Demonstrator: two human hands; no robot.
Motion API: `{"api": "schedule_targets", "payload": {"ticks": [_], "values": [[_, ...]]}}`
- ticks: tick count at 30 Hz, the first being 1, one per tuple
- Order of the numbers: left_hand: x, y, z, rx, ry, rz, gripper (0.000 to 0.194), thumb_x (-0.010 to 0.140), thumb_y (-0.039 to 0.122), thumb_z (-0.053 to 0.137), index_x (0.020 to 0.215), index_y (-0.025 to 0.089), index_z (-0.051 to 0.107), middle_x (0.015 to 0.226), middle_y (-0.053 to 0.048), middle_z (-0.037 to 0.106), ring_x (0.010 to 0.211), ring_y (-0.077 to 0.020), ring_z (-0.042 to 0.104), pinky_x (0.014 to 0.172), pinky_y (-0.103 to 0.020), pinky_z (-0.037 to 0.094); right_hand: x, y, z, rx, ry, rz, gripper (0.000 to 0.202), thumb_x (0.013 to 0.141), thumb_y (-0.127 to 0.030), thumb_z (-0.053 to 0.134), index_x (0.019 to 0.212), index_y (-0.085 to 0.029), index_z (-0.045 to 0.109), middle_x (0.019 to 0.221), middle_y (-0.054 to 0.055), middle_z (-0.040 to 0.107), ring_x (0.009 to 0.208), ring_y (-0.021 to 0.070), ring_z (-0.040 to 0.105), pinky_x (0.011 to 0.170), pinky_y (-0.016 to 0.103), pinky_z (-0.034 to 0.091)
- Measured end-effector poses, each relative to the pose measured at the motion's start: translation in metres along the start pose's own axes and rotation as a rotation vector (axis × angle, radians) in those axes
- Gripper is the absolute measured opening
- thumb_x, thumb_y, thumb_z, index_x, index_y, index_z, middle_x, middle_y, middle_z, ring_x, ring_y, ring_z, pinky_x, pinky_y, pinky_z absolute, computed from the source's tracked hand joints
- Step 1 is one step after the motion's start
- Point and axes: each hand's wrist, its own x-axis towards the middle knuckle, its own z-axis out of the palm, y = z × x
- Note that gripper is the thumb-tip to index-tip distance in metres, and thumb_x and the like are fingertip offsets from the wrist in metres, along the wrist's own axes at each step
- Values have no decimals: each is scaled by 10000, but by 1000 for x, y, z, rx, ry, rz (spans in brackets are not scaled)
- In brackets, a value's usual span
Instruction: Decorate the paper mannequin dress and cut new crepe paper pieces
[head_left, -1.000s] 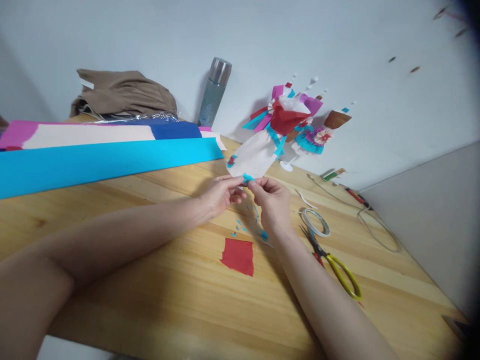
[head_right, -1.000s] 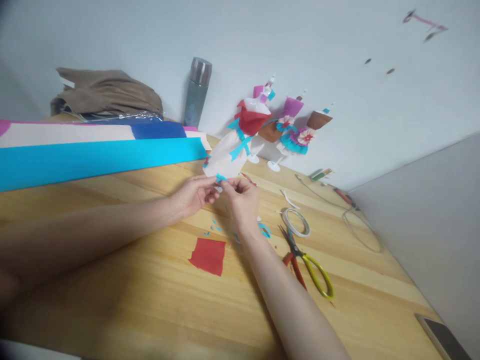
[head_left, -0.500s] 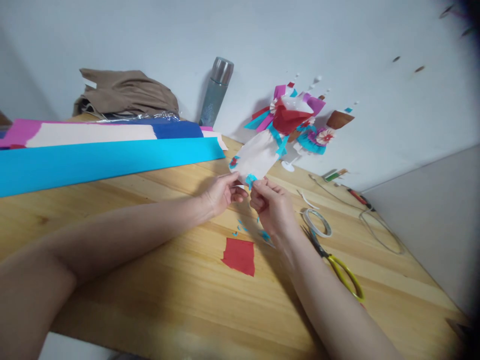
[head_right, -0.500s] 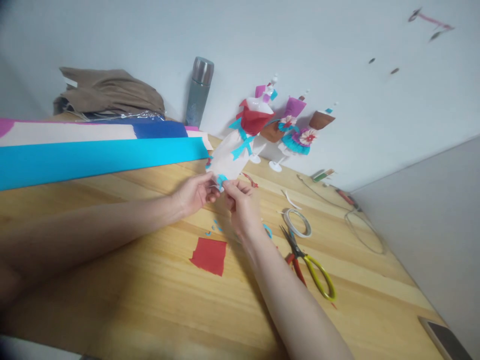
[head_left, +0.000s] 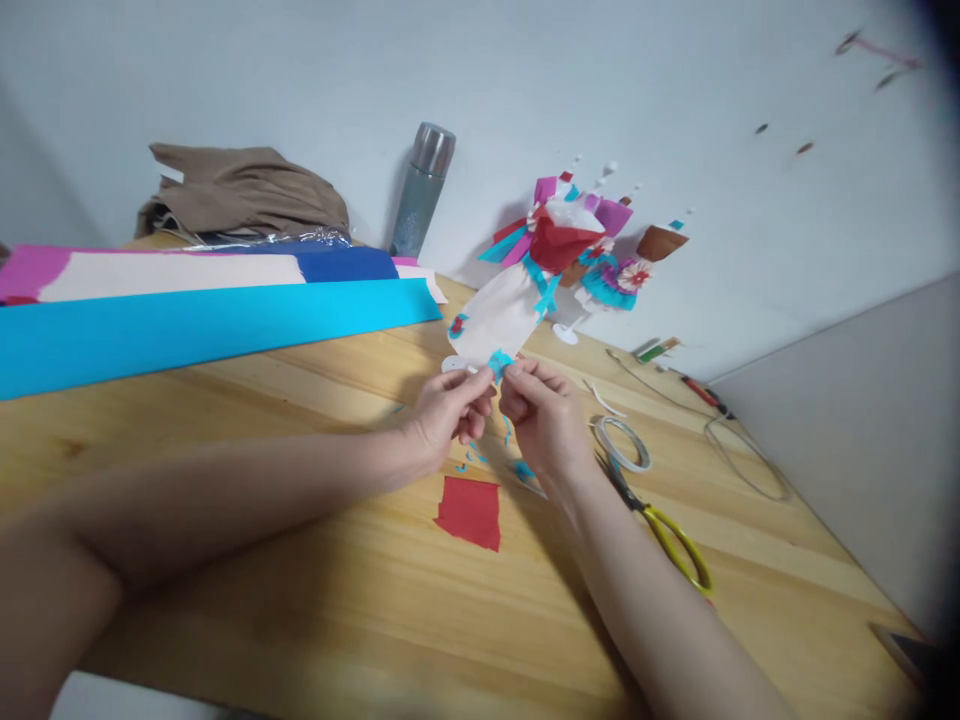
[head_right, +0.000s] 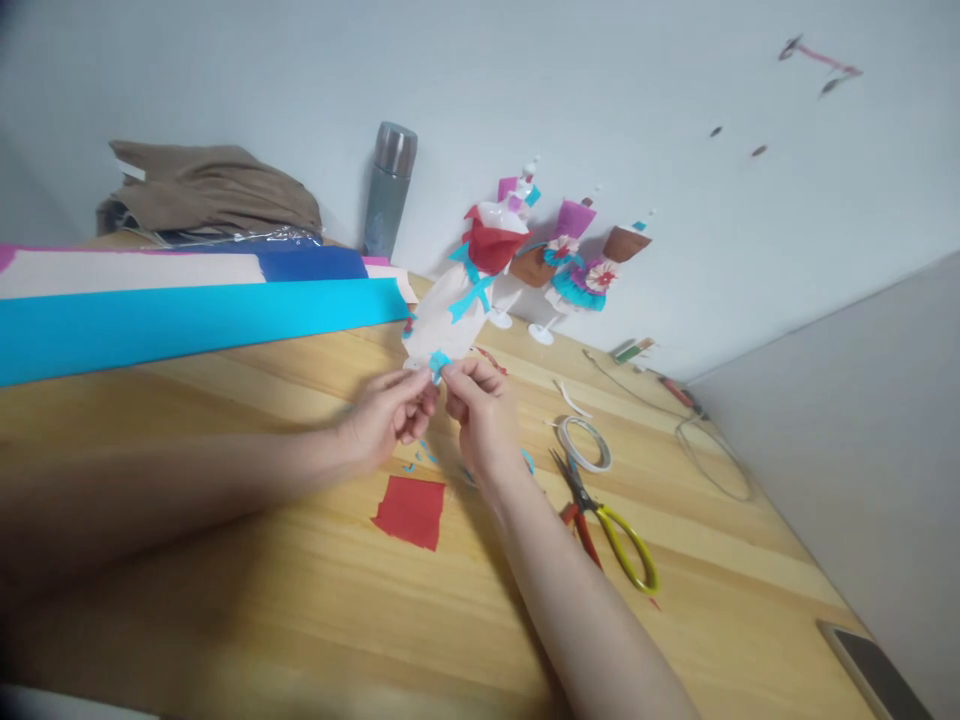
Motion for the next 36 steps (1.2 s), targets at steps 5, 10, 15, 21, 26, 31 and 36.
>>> {"api": "schedule_targets", "payload": {"ticks": [5,10,15,21,26,31,36], "values": [[-9,8,9,63,-27,111,176,842,227,691,761,183,540,496,74,472,387,-54,415,401,-203,240,-3,-5,-1,17,-32,-22,274,598,-350,796,568,-196,571,467,-75,398,447,60,264,464,243,184],[-12,20,15,96,6,179,146,838,199,689,782,183,555,505,62,518,399,-55,446,407,-193,245,-3,-8,-3,25,-66,-44,256,612,-353,802,590,-191,605,453,-83,397,435,59,282,471,243,190],[-12,27,17,181,10,218,167,849,173,659,720,176,553,456,50,511,399,-58,448,415,-183,273,-2,-8,-7,10,-100,-77,237,676,-366,767,615,-186,625,476,-72,430,447,64,327,478,242,239],[-7,27,14,217,-7,222,166,839,152,635,701,171,546,442,55,503,393,-56,441,400,-170,281,0,-9,-9,-104,-74,-197,236,654,-341,792,810,-203,680,612,-57,553,482,67,380,473,234,285],[-4,25,10,226,-49,214,149,835,180,639,717,172,549,464,50,526,400,-60,450,406,-174,309,2,-10,-10,-106,-38,-183,219,690,-361,766,660,-198,623,525,-66,476,451,59,339,460,236,247],[-2,25,8,175,-67,206,136,826,211,645,730,169,558,556,36,572,413,-58,484,409,-182,338,1,-9,-10,-7,-41,-93,216,675,-354,763,638,-195,622,497,-61,474,437,61,341,460,239,236],[-3,24,7,100,-82,174,110,807,231,646,781,165,561,707,9,640,449,-64,535,410,-190,365,-2,-11,-7,88,-44,-45,199,630,-330,764,654,-195,620,484,-63,472,428,64,348,457,236,237]]}}
